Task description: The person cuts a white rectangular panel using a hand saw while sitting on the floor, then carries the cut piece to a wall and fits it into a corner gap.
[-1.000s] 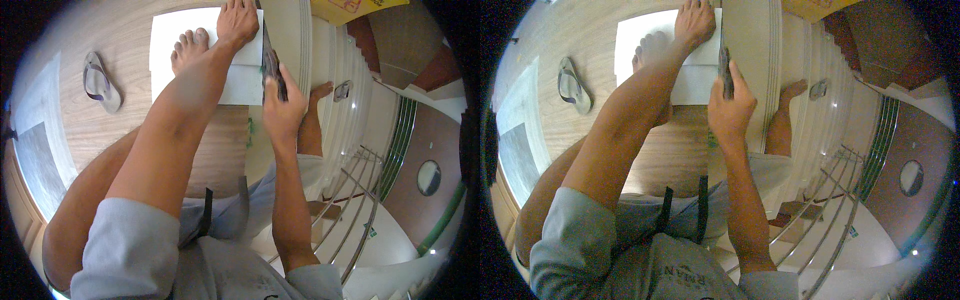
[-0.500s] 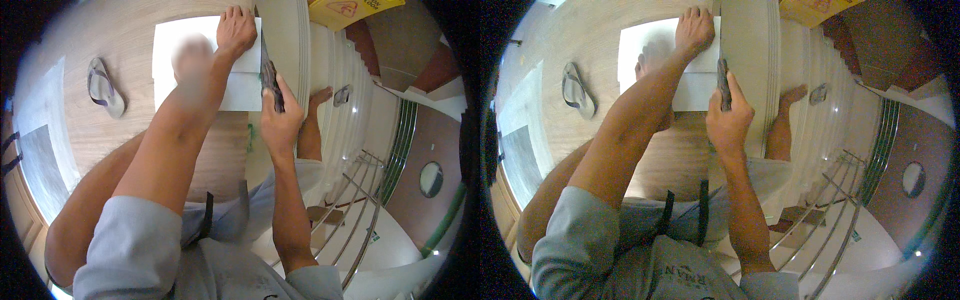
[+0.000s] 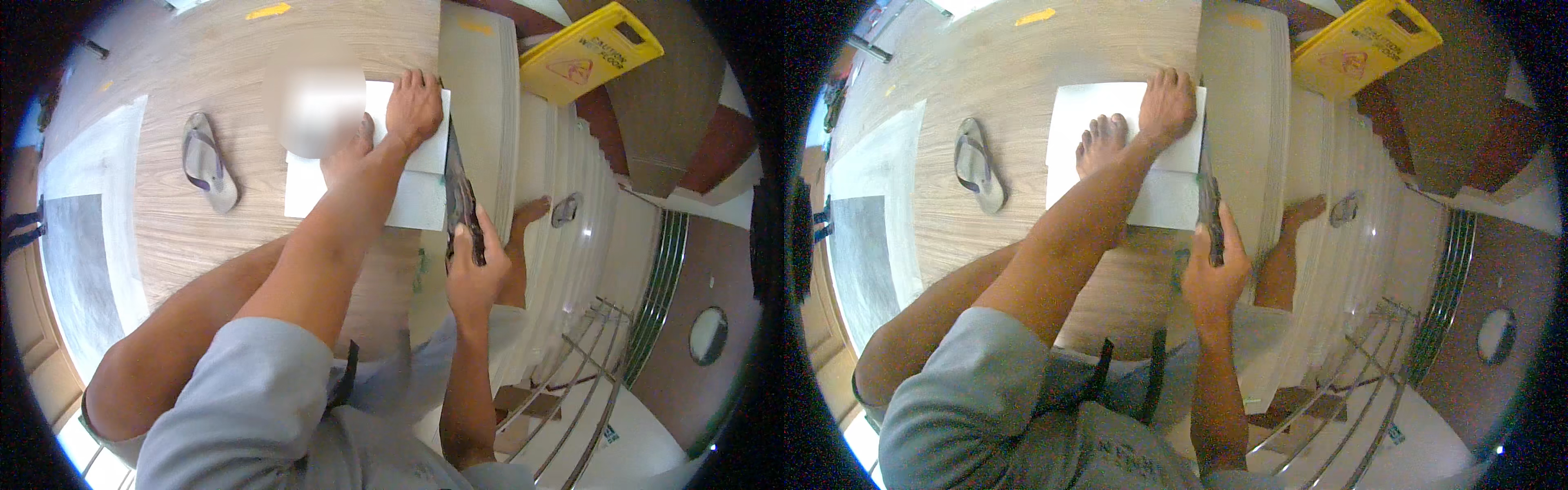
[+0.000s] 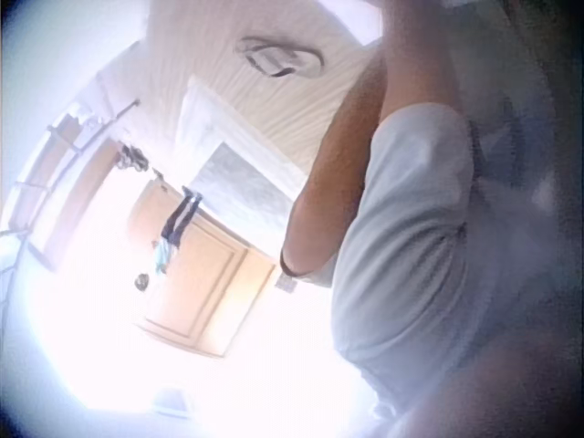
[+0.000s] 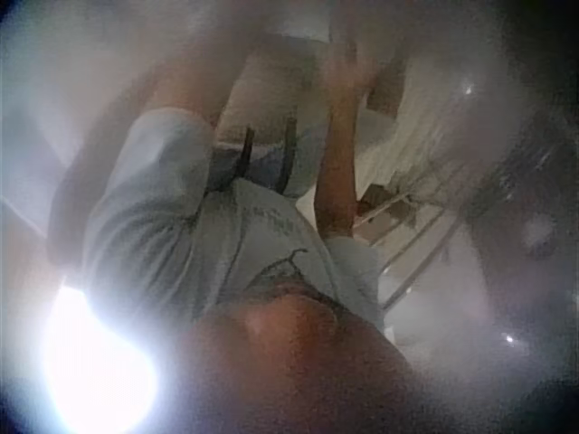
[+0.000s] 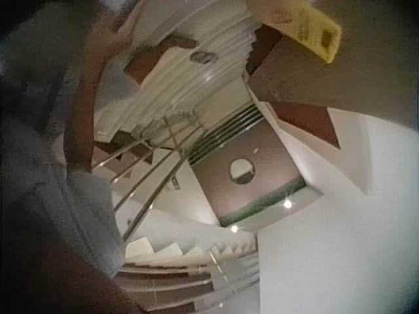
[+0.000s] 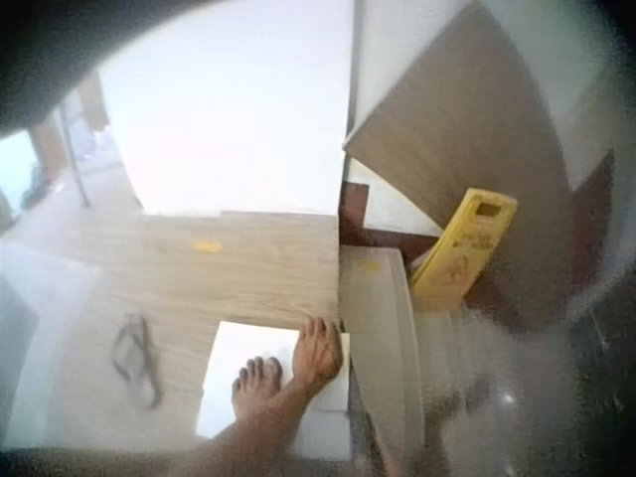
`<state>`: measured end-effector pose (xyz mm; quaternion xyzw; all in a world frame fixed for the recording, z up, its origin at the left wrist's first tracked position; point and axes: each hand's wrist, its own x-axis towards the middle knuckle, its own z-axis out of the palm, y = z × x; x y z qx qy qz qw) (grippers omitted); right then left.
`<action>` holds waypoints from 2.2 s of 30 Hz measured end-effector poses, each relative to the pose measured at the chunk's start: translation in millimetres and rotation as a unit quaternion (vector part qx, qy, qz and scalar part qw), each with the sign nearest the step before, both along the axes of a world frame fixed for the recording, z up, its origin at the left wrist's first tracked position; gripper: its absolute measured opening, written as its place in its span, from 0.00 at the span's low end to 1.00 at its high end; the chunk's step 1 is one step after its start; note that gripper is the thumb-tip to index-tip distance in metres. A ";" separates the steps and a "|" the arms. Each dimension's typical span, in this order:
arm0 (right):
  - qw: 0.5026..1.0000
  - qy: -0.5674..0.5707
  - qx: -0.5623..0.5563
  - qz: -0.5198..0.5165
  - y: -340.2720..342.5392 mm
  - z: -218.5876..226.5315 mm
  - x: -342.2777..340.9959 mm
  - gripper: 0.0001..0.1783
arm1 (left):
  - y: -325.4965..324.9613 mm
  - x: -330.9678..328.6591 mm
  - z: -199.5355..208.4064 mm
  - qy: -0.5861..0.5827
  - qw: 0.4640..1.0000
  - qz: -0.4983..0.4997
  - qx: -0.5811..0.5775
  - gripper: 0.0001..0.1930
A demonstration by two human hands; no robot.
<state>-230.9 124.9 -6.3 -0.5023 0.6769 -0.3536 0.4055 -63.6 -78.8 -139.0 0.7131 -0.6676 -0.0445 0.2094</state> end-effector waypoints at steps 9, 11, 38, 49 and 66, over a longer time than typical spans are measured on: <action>0.989 0.051 0.122 0.068 -2.8 20.1 -12.5 0.28 | 97.9 30.6 72.8 0.046 0.988 0.116 0.095 0.25; 0.963 0.256 0.012 0.082 -6.1 27.2 -12.5 0.44 | 117.0 29.4 82.9 0.059 0.982 0.138 0.113 0.28; 0.998 0.010 -0.032 0.050 18.5 49.7 -14.6 0.28 | 13.9 -10.8 45.8 -0.001 1.000 -0.009 -0.016 0.15; 0.995 0.021 0.088 0.038 51.7 118.8 -26.8 0.28 | 0.4 -22.8 24.5 -0.017 0.999 -0.001 -0.033 0.13; 0.991 0.038 -0.089 0.096 19.0 26.2 -22.9 0.27 | -2.3 -19.3 26.7 0.026 0.999 -0.006 -0.037 0.17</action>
